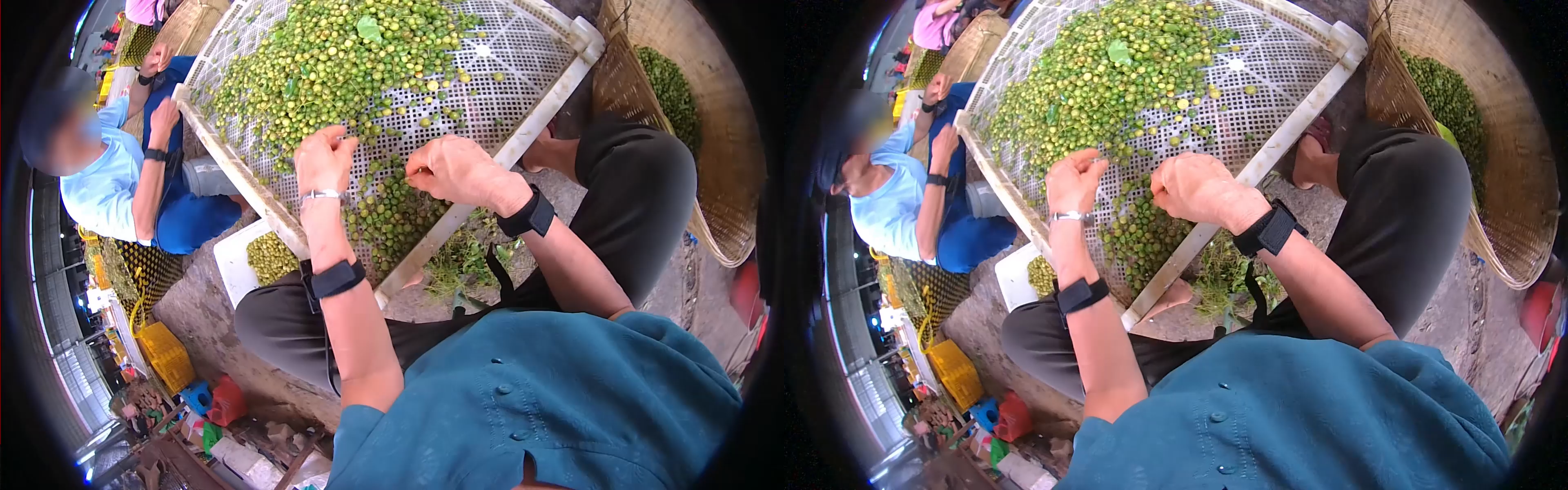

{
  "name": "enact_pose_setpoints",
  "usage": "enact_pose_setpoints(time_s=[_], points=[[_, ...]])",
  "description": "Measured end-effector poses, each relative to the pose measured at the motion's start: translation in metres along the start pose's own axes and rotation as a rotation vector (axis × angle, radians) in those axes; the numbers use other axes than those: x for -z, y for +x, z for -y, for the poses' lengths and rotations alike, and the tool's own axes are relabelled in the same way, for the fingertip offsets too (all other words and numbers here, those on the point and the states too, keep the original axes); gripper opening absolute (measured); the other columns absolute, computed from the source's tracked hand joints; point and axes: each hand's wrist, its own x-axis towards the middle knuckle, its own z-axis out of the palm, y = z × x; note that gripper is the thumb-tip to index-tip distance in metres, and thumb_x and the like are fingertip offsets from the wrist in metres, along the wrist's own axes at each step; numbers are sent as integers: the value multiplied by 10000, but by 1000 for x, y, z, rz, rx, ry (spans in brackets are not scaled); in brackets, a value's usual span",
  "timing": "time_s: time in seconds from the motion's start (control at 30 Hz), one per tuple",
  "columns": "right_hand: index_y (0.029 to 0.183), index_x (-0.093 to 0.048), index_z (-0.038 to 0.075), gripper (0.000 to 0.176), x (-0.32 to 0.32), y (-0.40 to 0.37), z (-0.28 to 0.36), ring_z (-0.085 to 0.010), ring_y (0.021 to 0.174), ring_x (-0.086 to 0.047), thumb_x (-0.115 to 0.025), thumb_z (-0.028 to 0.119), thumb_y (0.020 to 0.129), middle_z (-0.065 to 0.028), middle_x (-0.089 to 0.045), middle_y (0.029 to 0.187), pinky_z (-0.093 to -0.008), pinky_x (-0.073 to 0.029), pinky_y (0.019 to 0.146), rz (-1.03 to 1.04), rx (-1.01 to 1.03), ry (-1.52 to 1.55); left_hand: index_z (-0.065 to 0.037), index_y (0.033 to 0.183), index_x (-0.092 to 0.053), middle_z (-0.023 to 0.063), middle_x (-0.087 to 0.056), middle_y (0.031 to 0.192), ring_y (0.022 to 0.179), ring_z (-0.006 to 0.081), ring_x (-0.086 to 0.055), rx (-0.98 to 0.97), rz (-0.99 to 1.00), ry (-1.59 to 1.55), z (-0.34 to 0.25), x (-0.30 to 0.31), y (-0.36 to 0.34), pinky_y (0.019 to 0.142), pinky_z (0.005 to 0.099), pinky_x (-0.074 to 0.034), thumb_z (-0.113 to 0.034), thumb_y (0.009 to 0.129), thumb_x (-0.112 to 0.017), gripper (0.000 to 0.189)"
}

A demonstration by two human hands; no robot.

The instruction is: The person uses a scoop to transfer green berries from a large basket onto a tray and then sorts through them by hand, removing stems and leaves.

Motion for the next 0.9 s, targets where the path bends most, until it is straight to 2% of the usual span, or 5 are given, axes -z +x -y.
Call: enact_pose_setpoints(time_s=[0.43, 0.5, 0.67, 0.83, 0.9], points=[[742, -635, 78, 79, -5, 6, -12, -306, 622, -595, -583, 132, 715, -123, -612, 679, -375, -484, 587, -59, 34, -66, -5, 784, -603, 132, -636, 769, 761, 298, -609, -126, -120, 221, 32, -38, -1, 706, 382, -461, -181, 783, -564, 181], [752, -636, 76, 87, -3, 6, -10, -305, 626, -597, -584, 133, 714, -123, -614, 689, -373, -485, 588, -9, 13, -103, -12, 793, -606, 135, -637, 756, 745, 294, -612, 43, -35, 86, 28, -28, -3, 701, 372, -464, -177, 785, -558, 172], [715, -634, 89, 88, -7, 9, -10, -297, 671, -598, -576, 155, 714, -120, -611, 681, -380, -487, 621, -42, -11, -27, -15, 879, -650, 51, -644, 687, 598, 100, -572, 33, -18, -321, 23, -31, 9, 590, 248, -467, -125, 695, -635, 215], [687, -632, 103, 97, -4, 10, -10, -285, 744, -599, -568, 171, 714, -117, -612, 693, -385, -490, 672, 30, -75, -28, -42, 1018, -639, 39, -652, 709, 599, 92, -566, -12, 137, -135, 14, -33, 19, 590, 236, -462, -105, 703, -619, 322], [734, -633, 75, 76, -7, 10, -16, -302, 594, -587, -586, 130, 710, -128, -596, 645, -368, -474, 554, -54, 29, 2, -40, 1015, -637, 46, -647, 694, 598, 96, -566, -64, 157, -205, 17, -38, 21, 590, 238, -462, -99, 719, -601, 305]])
